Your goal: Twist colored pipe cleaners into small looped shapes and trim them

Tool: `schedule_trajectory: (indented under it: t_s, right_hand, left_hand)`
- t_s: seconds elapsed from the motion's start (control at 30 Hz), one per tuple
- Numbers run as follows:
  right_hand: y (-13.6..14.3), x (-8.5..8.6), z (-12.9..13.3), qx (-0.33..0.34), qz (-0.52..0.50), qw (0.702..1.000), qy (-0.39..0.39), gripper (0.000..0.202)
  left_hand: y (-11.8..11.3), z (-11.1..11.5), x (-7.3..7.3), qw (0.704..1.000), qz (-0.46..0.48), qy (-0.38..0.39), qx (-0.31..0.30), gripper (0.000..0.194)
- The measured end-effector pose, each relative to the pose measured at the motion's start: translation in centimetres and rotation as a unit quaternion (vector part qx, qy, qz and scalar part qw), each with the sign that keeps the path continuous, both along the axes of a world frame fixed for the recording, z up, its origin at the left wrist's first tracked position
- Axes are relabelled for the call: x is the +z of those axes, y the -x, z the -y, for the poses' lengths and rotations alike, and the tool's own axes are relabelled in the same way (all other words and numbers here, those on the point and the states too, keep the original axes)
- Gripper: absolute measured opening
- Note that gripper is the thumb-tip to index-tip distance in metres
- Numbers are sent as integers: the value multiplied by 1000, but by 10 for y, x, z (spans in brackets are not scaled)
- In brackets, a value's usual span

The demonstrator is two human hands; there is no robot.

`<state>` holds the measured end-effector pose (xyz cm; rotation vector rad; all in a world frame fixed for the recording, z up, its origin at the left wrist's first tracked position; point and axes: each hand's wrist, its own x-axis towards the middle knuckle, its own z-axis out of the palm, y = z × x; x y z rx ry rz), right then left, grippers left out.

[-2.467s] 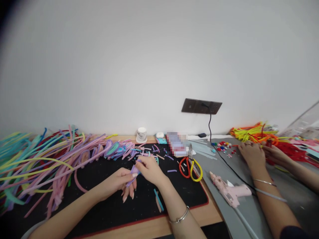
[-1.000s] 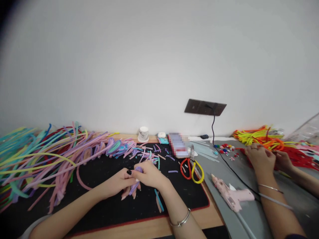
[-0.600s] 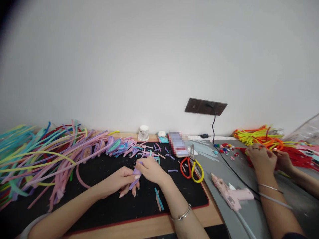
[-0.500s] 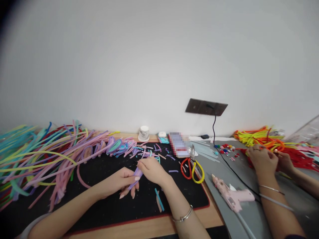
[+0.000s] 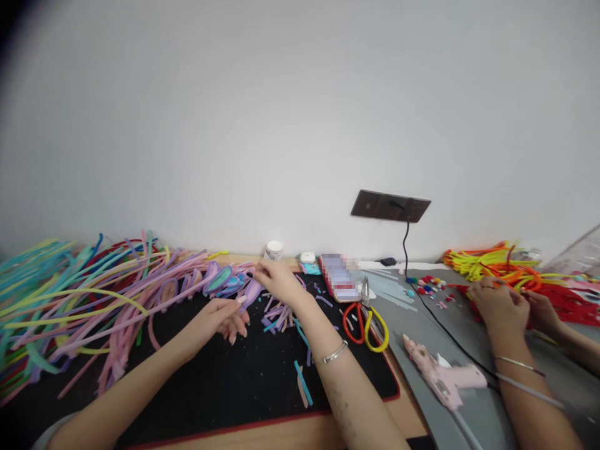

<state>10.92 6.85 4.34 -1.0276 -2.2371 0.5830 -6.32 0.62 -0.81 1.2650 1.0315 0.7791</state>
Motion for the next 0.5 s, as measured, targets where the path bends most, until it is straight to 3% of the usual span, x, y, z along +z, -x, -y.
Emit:
schedule_trajectory:
  t_s: [0.13, 0.23, 0.33, 0.4, 0.5]
  right_hand:
    - [20, 4, -29, -46, 21, 999, 1, 16]
    - [39, 2, -44, -23, 45, 999, 13, 12]
    - [56, -1, -55, 5, 59, 998, 16, 11]
    - [65, -1, -60, 22, 75, 997, 17, 13]
    - [73, 4, -62, 48, 82, 995, 9, 18]
  left_hand:
    - [35, -12, 16, 974, -136, -139, 114, 42]
    - [66, -17, 27, 906, -289, -238, 197, 33]
    - [88, -20, 28, 866, -349, -283, 218, 26]
    - [95, -22, 27, 862, -359, -287, 215, 27]
    - [93, -28, 27, 882, -320, -275, 209, 25]
